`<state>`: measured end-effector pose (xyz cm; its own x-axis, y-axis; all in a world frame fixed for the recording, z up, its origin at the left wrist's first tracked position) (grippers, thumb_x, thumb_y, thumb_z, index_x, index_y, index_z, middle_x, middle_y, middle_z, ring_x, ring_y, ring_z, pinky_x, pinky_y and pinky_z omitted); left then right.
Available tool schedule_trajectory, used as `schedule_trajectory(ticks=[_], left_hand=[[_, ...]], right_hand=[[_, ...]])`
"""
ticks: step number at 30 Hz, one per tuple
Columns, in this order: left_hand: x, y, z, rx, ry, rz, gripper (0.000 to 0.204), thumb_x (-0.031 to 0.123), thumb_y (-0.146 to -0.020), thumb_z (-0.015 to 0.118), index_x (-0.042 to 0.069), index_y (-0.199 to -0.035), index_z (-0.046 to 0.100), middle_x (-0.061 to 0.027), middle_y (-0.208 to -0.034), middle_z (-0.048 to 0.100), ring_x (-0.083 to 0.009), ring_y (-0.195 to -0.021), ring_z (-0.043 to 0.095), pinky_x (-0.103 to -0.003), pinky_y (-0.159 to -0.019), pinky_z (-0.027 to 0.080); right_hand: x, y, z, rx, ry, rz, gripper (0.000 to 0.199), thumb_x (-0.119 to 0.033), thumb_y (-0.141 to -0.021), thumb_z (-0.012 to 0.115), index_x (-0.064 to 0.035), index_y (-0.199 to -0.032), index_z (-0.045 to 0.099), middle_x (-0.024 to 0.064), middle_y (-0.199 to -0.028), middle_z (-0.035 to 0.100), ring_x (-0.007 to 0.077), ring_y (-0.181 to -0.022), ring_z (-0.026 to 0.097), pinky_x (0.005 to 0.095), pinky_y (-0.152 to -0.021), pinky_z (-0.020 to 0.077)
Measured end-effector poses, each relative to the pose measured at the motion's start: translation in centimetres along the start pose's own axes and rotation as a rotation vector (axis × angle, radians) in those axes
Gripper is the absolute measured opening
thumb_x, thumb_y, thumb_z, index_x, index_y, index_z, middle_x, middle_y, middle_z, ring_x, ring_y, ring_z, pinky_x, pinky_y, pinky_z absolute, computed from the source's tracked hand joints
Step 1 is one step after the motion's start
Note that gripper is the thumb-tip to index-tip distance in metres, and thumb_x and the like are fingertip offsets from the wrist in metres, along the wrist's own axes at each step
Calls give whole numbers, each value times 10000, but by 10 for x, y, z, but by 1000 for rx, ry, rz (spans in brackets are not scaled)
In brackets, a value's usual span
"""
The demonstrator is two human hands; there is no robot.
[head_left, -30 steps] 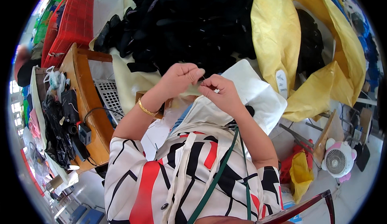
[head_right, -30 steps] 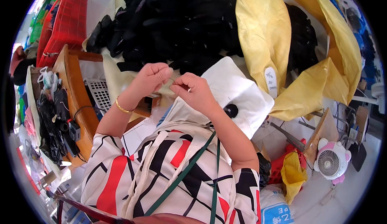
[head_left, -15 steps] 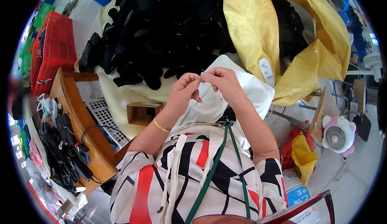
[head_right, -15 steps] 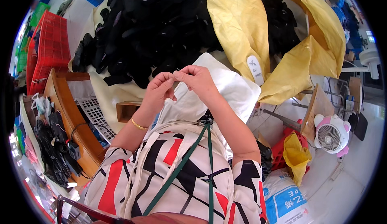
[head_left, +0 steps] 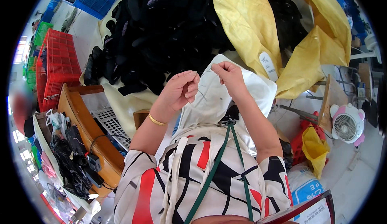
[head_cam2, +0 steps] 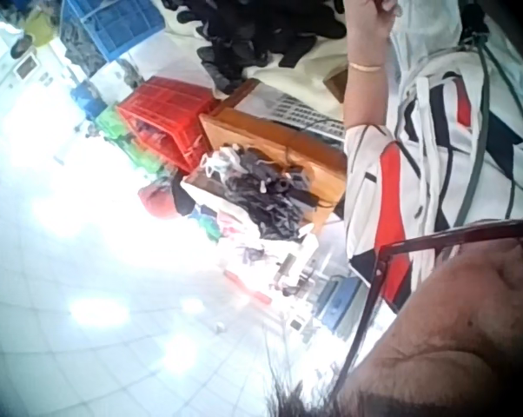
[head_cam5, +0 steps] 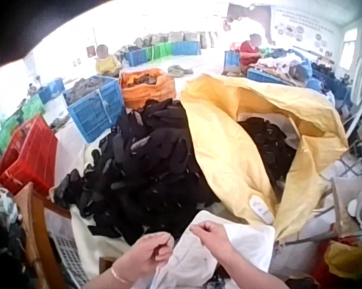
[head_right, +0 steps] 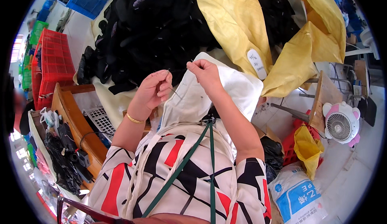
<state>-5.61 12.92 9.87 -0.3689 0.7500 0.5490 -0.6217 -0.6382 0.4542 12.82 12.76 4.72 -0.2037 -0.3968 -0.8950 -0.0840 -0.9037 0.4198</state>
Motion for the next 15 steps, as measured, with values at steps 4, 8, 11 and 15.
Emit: schedule_trajectory(ticks=[4,8,11,15], left_hand=[[3,-7,7,-29,30,17,248,228,-1010,512,53,-840,553,25,-605,455,-57,-464,412,-213,-409,403],[4,-18,8,-16,53,38,246,219,-1012,505,52,-836,548,26,-616,463,-54,-468,416,-217,-417,416],[3,-24,10,-4,39,46,250,222,-1017,503,51,-840,546,32,-617,454,-52,-474,415,-215,-424,421],[-2,-29,16,21,-32,71,258,247,-1016,529,67,-832,552,46,-630,470,-52,-515,437,-218,-480,415]], right_hand=[[7,2,-1,-99,-12,1,272,-301,-938,673,-31,-910,691,-49,-686,538,40,-585,459,202,-553,404],[5,18,2,-268,-40,17,347,-359,-982,602,-28,-987,706,-49,-719,542,45,-643,491,207,-621,449],[-1,27,4,-319,-66,-31,297,-314,-964,641,-25,-994,702,-43,-758,572,44,-682,508,211,-636,450],[0,31,5,-334,81,-45,180,-204,-924,699,-24,-943,693,-38,-795,601,37,-696,510,209,-623,431]])
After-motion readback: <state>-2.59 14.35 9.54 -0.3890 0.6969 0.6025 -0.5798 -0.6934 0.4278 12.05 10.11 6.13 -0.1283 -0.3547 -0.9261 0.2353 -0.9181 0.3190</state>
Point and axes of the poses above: each hand's wrist, its own y-axis away from the middle knuckle, its own z-axis out of the palm, x = y × z, the point moved 4 cm from there along -y, towards the middle knuckle
